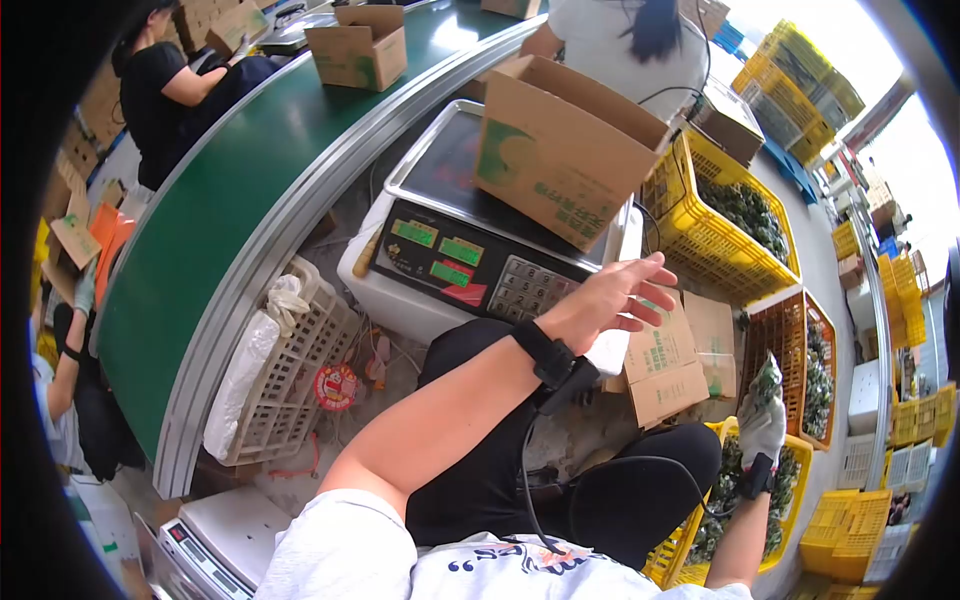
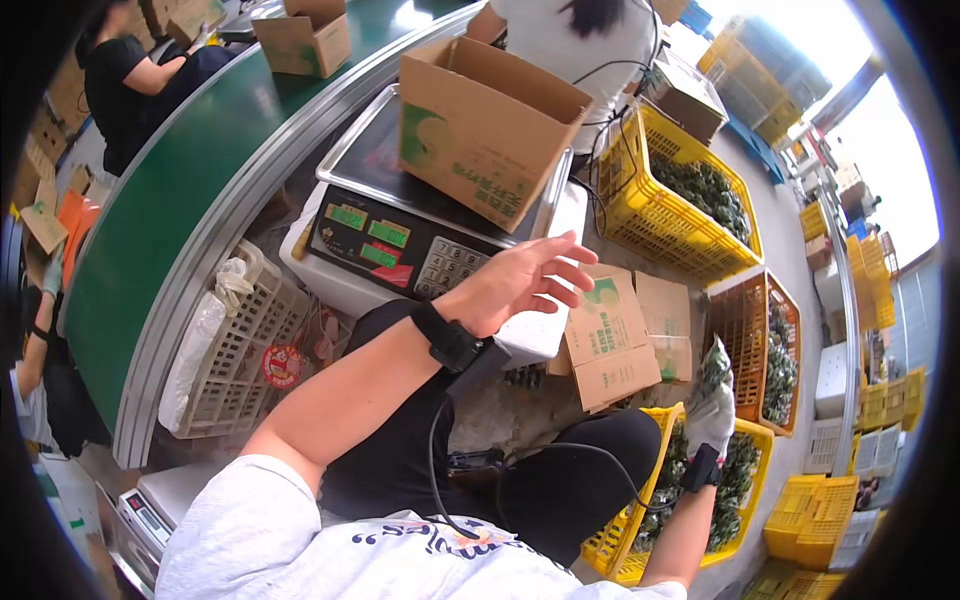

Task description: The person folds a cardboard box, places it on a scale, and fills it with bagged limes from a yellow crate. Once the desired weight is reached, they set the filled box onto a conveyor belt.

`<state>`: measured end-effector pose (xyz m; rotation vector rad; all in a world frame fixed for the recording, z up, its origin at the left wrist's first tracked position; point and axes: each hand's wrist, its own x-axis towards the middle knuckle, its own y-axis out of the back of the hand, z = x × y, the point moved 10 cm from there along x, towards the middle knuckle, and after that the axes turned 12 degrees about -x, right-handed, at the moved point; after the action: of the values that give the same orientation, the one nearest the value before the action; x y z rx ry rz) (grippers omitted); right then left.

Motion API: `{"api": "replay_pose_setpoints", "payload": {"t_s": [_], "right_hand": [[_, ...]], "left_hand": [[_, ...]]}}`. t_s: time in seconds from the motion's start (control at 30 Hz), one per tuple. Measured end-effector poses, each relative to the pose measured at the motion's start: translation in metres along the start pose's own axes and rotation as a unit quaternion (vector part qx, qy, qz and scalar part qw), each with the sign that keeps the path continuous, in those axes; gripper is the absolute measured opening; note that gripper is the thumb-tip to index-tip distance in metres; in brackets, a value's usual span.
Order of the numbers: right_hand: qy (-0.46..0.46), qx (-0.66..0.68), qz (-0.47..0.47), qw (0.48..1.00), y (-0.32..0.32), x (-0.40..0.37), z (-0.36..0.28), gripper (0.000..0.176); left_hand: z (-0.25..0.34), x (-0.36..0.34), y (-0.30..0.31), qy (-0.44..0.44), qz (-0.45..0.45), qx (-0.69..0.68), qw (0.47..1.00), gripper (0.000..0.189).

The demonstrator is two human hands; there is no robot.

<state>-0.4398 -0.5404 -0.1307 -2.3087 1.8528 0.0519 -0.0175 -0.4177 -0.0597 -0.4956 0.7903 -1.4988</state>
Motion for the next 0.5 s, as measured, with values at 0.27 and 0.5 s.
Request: {"api": "replay_pose_setpoints", "payload": {"t_s": [0.27, 0.5], "right_hand": [[0.169, -0.059, -0.315, 0.932, -0.381, 0.052, -0.205, 0.029], [0.172, -0.105, -0.332, 0.921, -0.441, 0.059, -0.202, 0.031]], "left_hand": [[-0.005, 0.002, -0.003, 0.017, -0.009, 0.002, 1.000, 0.046], [0.006, -0.011, 0.000, -0.010, -0.020, -0.014, 1.000, 0.047]]}}
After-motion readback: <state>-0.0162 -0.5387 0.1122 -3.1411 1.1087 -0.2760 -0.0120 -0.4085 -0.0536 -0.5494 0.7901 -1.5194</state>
